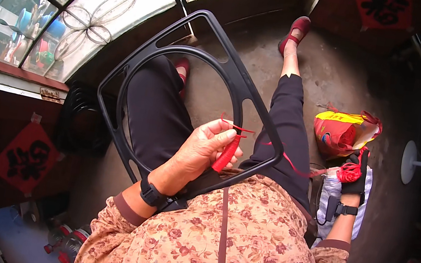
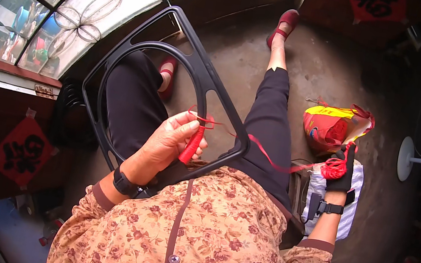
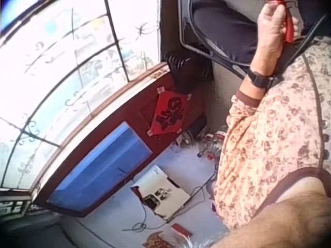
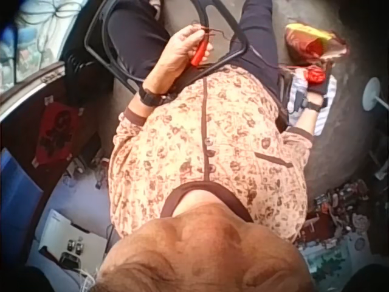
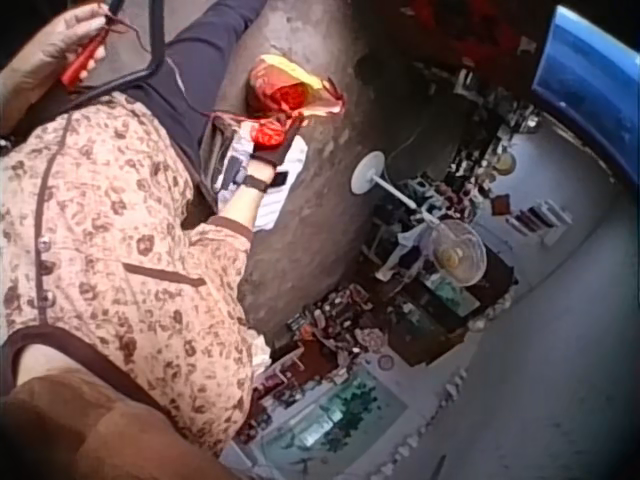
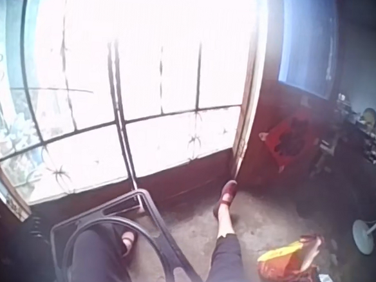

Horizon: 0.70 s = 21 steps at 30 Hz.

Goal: Winding red thread around a black plastic frame to prepare for tassel manufacturing.

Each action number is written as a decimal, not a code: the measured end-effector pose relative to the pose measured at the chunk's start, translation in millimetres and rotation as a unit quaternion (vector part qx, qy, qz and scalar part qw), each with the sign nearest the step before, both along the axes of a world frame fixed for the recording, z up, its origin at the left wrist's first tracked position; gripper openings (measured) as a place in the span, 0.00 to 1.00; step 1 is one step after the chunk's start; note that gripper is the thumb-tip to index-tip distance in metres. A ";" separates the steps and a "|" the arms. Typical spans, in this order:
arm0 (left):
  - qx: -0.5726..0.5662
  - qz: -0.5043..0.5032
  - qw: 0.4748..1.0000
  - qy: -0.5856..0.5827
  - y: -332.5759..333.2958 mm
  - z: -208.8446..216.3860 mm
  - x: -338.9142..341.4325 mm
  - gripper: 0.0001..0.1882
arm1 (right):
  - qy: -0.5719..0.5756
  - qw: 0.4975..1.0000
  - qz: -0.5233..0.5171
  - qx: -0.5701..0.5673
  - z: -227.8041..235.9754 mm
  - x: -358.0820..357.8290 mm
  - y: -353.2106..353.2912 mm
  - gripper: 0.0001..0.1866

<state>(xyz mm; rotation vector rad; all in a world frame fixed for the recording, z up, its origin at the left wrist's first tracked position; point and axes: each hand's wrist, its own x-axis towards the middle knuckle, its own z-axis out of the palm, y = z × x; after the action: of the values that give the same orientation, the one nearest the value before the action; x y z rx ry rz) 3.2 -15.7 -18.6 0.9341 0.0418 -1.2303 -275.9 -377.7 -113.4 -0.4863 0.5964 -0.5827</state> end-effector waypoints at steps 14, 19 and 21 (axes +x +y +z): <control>0.029 -0.044 0.998 -0.041 -6.7 -2.0 -6.0 0.07 | 0.144 0.912 0.293 -0.249 88.5 136.1 106.0 0.14; 0.024 -0.058 0.997 -0.036 -7.9 2.2 -9.9 0.11 | 0.118 0.847 0.436 -0.281 87.6 182.3 147.0 0.16; 0.020 -0.065 0.997 -0.041 -4.9 2.8 -10.4 0.12 | 0.099 0.866 0.440 -0.217 102.5 183.3 157.5 0.15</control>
<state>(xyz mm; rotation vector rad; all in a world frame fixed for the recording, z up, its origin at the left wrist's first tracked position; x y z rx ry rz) -7.2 -20.6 -15.8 1.0341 -0.0591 -1.3133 -92.6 -220.2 -10.9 -1.1713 0.3676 0.2305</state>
